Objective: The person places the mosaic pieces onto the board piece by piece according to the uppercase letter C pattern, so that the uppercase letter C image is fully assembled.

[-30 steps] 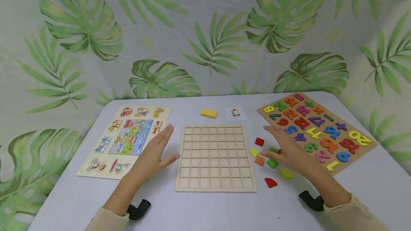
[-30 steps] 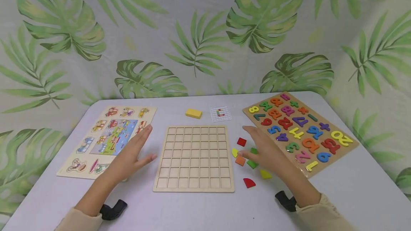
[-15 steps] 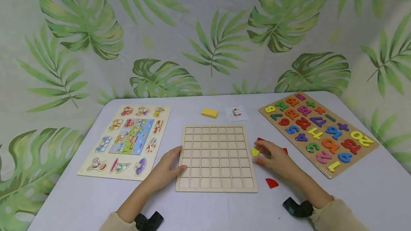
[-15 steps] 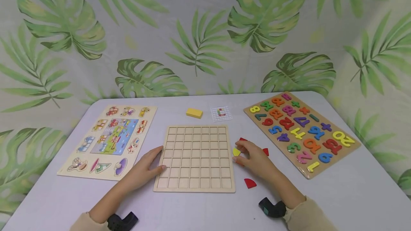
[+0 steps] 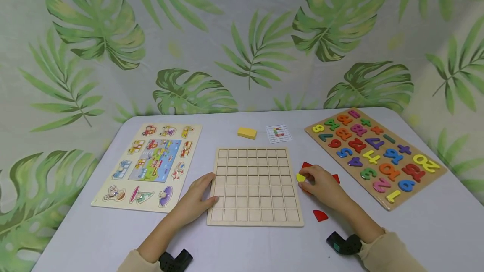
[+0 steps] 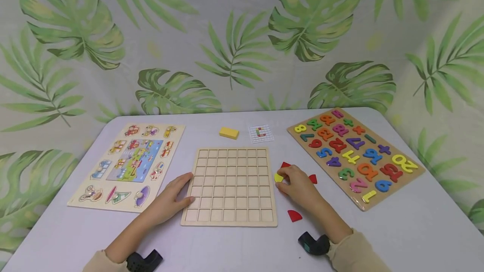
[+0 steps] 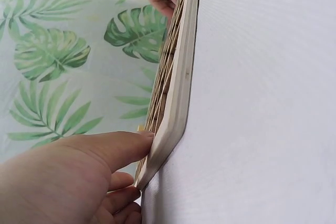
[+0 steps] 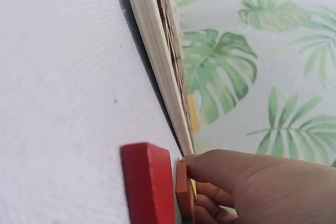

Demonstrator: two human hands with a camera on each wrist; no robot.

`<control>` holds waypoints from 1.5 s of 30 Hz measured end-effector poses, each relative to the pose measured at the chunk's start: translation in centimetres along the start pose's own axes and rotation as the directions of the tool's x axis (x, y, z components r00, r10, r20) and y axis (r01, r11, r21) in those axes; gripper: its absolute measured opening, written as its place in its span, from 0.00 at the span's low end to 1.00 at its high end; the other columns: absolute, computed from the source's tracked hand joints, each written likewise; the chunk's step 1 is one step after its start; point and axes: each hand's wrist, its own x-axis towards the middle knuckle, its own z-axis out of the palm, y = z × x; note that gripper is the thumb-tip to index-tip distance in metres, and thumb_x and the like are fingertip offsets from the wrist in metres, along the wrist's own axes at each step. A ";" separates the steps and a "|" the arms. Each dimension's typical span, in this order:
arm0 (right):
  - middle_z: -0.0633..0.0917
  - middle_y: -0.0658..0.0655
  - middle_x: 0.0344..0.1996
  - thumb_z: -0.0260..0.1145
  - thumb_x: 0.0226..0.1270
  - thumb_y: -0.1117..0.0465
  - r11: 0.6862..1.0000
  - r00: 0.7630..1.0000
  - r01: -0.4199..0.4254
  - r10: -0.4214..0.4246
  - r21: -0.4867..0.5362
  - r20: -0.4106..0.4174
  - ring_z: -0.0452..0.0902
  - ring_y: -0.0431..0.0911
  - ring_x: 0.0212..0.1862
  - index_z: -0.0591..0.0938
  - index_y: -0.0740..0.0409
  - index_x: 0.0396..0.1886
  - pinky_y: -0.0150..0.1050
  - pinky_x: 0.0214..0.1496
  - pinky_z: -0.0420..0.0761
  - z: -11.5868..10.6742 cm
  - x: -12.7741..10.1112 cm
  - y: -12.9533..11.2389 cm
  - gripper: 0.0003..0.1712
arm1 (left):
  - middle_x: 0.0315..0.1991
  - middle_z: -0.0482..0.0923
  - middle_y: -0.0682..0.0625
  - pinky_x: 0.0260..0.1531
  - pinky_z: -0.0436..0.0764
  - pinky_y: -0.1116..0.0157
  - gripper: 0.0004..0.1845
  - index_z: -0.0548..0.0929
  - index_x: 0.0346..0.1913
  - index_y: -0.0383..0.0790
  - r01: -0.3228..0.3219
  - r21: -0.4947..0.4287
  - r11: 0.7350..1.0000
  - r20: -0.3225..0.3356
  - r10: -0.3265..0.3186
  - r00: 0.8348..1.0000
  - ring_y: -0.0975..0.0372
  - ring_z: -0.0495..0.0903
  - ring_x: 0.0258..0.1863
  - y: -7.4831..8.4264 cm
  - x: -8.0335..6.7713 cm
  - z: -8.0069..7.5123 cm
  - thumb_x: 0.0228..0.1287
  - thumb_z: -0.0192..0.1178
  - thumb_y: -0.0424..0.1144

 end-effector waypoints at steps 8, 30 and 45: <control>0.75 0.54 0.36 0.67 0.54 0.64 1.000 0.999 -0.028 0.028 0.003 0.028 0.68 0.47 0.38 0.77 0.59 0.41 0.41 0.42 0.75 0.0 0.1 -0.3 0.14 | 0.66 0.54 0.40 0.60 0.52 0.50 0.35 0.58 0.66 0.33 0.001 0.007 1.000 0.008 -0.001 1.000 0.48 0.50 0.65 0.0 0.0 0.0 0.58 0.60 0.38; 0.79 0.58 0.39 0.63 0.60 0.53 0.836 1.000 -0.029 0.019 0.549 0.024 0.75 0.49 0.42 0.77 0.58 0.52 0.37 0.42 0.77 -1.7 0.5 -2.1 0.22 | 0.66 0.54 0.42 0.60 0.53 0.49 0.33 0.61 0.65 0.34 -0.006 0.017 1.000 0.011 0.006 1.000 0.49 0.49 0.65 -0.2 0.0 -0.1 0.59 0.60 0.39; 0.83 0.58 0.32 0.61 0.60 0.68 0.546 0.992 0.037 -0.122 0.837 0.035 0.80 0.54 0.37 0.72 0.66 0.57 0.49 0.44 0.76 0.9 5.8 -9.3 0.23 | 0.66 0.54 0.43 0.60 0.53 0.50 0.33 0.61 0.65 0.35 -0.014 0.010 1.000 0.004 0.014 1.000 0.50 0.49 0.65 -0.4 0.0 0.1 0.58 0.60 0.40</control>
